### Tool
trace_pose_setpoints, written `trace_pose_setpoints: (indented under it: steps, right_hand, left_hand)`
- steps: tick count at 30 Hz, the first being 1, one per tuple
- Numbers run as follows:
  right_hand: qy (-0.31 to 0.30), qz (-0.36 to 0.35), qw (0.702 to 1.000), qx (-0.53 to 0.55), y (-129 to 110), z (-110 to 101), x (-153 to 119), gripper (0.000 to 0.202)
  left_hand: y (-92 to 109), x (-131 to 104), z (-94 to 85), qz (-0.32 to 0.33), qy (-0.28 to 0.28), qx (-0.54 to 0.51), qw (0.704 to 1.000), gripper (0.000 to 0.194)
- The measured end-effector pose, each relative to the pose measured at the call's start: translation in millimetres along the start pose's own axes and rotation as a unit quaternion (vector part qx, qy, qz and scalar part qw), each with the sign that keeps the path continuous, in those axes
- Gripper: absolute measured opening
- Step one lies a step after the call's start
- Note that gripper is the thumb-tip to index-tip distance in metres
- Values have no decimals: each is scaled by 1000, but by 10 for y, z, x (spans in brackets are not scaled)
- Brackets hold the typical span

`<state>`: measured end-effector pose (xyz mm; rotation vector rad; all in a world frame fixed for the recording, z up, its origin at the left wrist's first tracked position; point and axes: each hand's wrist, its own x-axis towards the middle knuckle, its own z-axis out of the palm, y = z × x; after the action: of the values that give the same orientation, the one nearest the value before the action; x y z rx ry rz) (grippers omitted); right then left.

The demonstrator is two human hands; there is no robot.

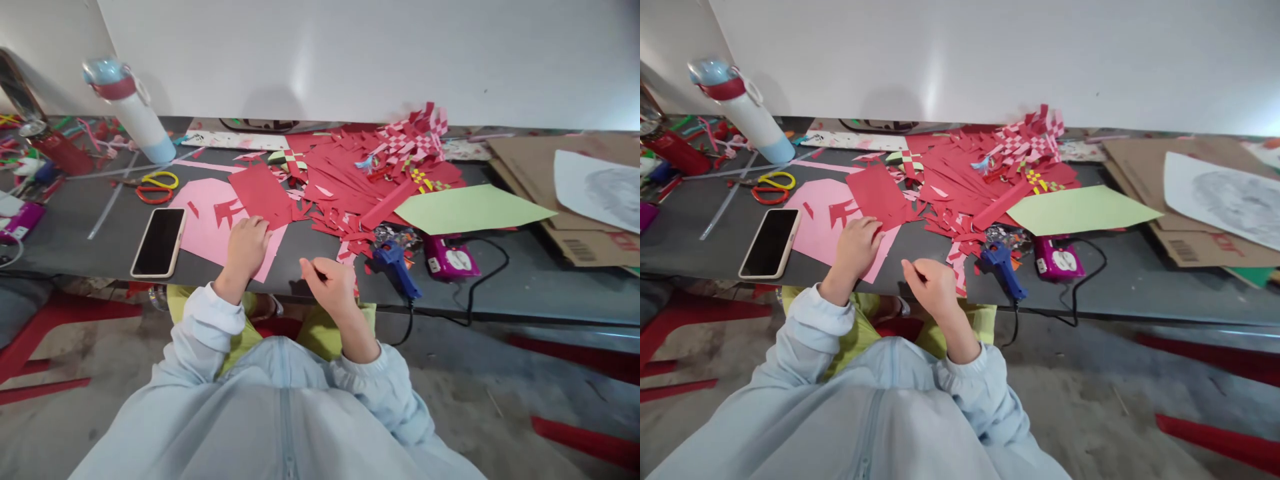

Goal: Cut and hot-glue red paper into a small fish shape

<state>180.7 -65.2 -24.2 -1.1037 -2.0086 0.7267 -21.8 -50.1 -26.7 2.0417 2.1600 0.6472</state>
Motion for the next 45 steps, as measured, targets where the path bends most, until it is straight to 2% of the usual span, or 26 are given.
trace_pose_setpoints:
  steps: [4,8,11,14,18,26,33,37,39,41,43,45]
  right_hand:
    - [-6,-38,999,-32,77,102,31,52]
    - [-26,21,999,1,125,67,39,53]
    - [-33,37,999,13,128,42,33,52]
    - [-29,16,999,2,118,52,18,50]
    - [-26,-7,1000,-13,113,72,2,50]
    - [-37,-2,999,-19,130,70,16,50]
    - [-59,30,998,-5,152,68,38,52]
    - [-59,35,998,-1,152,67,54,52]
    - [-60,37,998,0,151,69,65,52]
    - [-63,40,997,3,154,71,77,51]
    - [-62,43,997,4,158,75,87,50]
    - [-61,43,997,6,162,79,93,50]
  left_hand:
    - [56,-15,-3,3,-14,6,1000,28]
    - [59,-24,18,-2,-10,5,1000,26]
    - [41,-28,53,-24,15,0,1000,39]
    - [32,-26,79,-45,17,-10,999,47]
    - [43,-16,74,-49,13,-16,999,41]
    - [69,-35,29,-47,13,-38,998,29]
    - [26,-51,13,-40,41,-34,998,29]
    - [19,-67,12,-59,91,-27,994,29]
    - [20,-69,22,-79,130,-53,987,29]
    - [20,-55,32,-97,160,-126,974,29]
    - [17,-27,31,-112,187,-238,946,29]
    - [12,-4,7,-120,220,-345,904,32]
